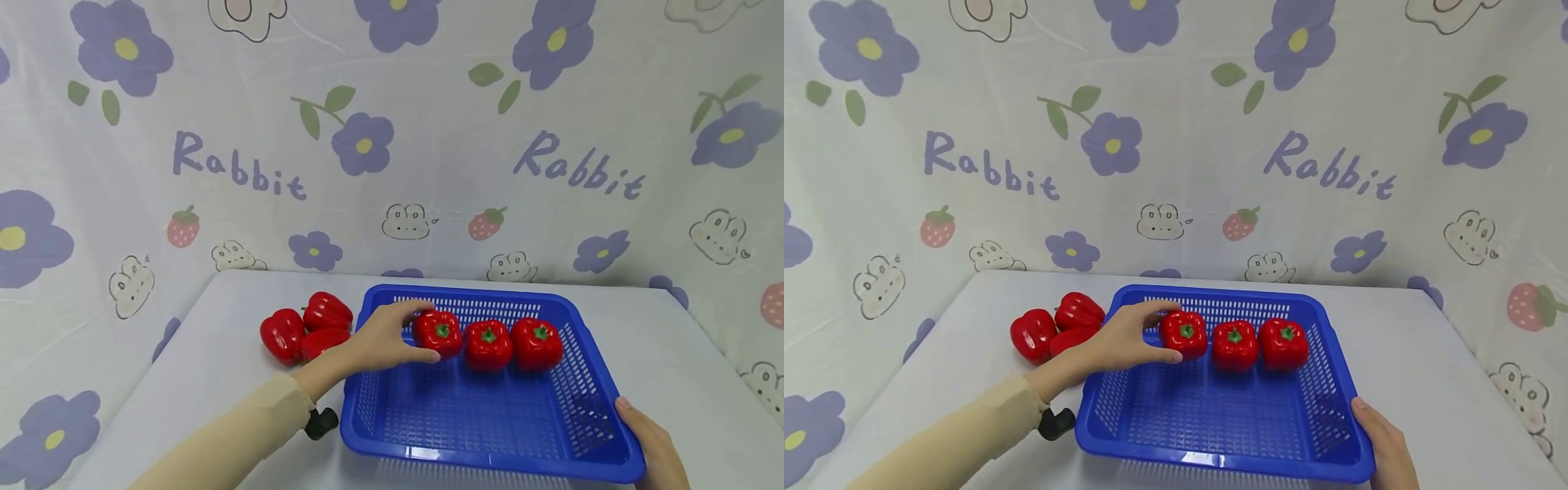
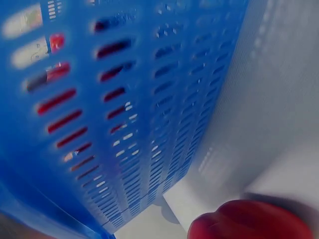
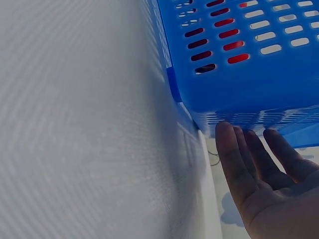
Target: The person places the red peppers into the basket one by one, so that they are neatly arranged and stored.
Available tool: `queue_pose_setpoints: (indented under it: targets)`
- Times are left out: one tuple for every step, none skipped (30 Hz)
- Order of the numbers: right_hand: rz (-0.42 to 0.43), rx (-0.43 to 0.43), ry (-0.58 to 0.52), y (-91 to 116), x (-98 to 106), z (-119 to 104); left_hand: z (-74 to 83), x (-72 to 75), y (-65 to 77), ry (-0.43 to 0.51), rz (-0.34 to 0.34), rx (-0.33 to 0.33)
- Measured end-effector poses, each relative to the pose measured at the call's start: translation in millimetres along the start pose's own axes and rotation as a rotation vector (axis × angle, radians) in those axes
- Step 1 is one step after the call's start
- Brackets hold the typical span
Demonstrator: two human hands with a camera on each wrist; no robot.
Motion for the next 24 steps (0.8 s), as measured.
queue_pose_setpoints:
  targets:
    - [-0.003,0.000,-0.008,0.6,0.0,0.0,-1.4,-0.3,-1.8,-0.005,-0.009,0.013]
    - [-0.009,-0.001,-0.022,1.3,-0.4,0.0,-1.9,-0.6,-3.4,-0.008,-0.017,0.025]
    - [-0.016,-0.002,-0.035,2.0,-0.6,0.2,-2.2,-0.6,-5.0,-0.006,-0.023,0.036]
    - [-0.023,-0.004,-0.047,2.8,-0.6,0.4,-3.0,-0.8,-6.7,-0.001,-0.028,0.045]
    - [-0.036,-0.003,-0.061,3.6,-1.0,0.4,-3.9,-0.8,-8.3,0.006,-0.032,0.054]
    - [-0.050,-0.005,-0.076,4.4,-1.5,0.4,-4.6,-0.7,-9.5,0.018,-0.035,0.066]
    - [-0.065,-0.005,-0.090,5.1,-2.1,0.1,-5.6,-0.6,-10.7,0.030,-0.035,0.077]
    - [-0.081,-0.002,-0.100,5.6,-3.0,-0.5,-6.8,-0.5,-11.9,0.039,-0.036,0.088]
    - [-0.097,-0.002,-0.108,6.0,-3.7,-0.9,-8.0,-0.4,-13.1,0.046,-0.035,0.096]
    - [-0.114,-0.003,-0.113,6.5,-4.6,-1.3,-9.3,-0.6,-14.4,0.052,-0.035,0.102]
    - [-0.133,-0.003,-0.117,7.1,-5.7,-1.9,-9.7,-0.5,-15.4,0.058,-0.035,0.106]
    - [-0.151,-0.004,-0.119,7.4,-6.6,-2.2,-10.1,-0.8,-16.4,0.061,-0.035,0.109]
    - [-0.171,-0.010,-0.123,7.8,-7.5,-2.2,-10.6,-1.1,-17.3,0.065,-0.036,0.111]
    - [-0.202,-0.016,-0.134,8.2,-9.3,-2.0,-11.4,-1.7,-18.2,0.067,-0.037,0.114]
    - [-0.231,-0.017,-0.144,8.6,-11.1,-2.2,-12.0,-2.4,-19.0,0.073,-0.040,0.116]
    - [-0.257,-0.016,-0.153,8.9,-12.6,-2.3,-13.1,-3.3,-19.7,0.078,-0.043,0.120]
    - [-0.276,-0.013,-0.159,9.0,-13.5,-2.4,-14.1,-4.2,-20.3,0.084,-0.046,0.126]
    - [-0.276,-0.010,-0.155,8.6,-13.2,-2.3,-15.6,-5.4,-21.0,0.086,-0.051,0.131]
    - [-0.269,-0.007,-0.150,8.2,-12.6,-2.1,-16.9,-6.6,-21.7,0.088,-0.055,0.134]
    - [-0.251,-0.003,-0.140,7.6,-11.3,-1.6,-18.0,-7.7,-22.7,0.084,-0.060,0.134]
    - [-0.212,-0.003,-0.118,6.9,-8.4,-0.7,-18.6,-8.9,-23.5,0.082,-0.064,0.135]
    - [-0.167,-0.009,-0.091,6.4,-5.1,0.6,-19.1,-9.8,-24.2,0.078,-0.067,0.135]
    - [-0.125,-0.015,-0.064,6.1,-2.0,1.5,-19.5,-10.6,-24.9,0.072,-0.069,0.135]
    - [-0.088,-0.023,-0.043,5.9,0.8,2.7,-19.8,-11.4,-25.5,0.067,-0.073,0.136]
Point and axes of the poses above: each hand's wrist, its own y-axis away from the middle knuckle, its own x-axis out of the back of the hand, z = x × y, the point moved 10 cm from there along -y, towards the middle knuckle, and after that the axes turned 12 degrees about y, right-handed, at the moved point
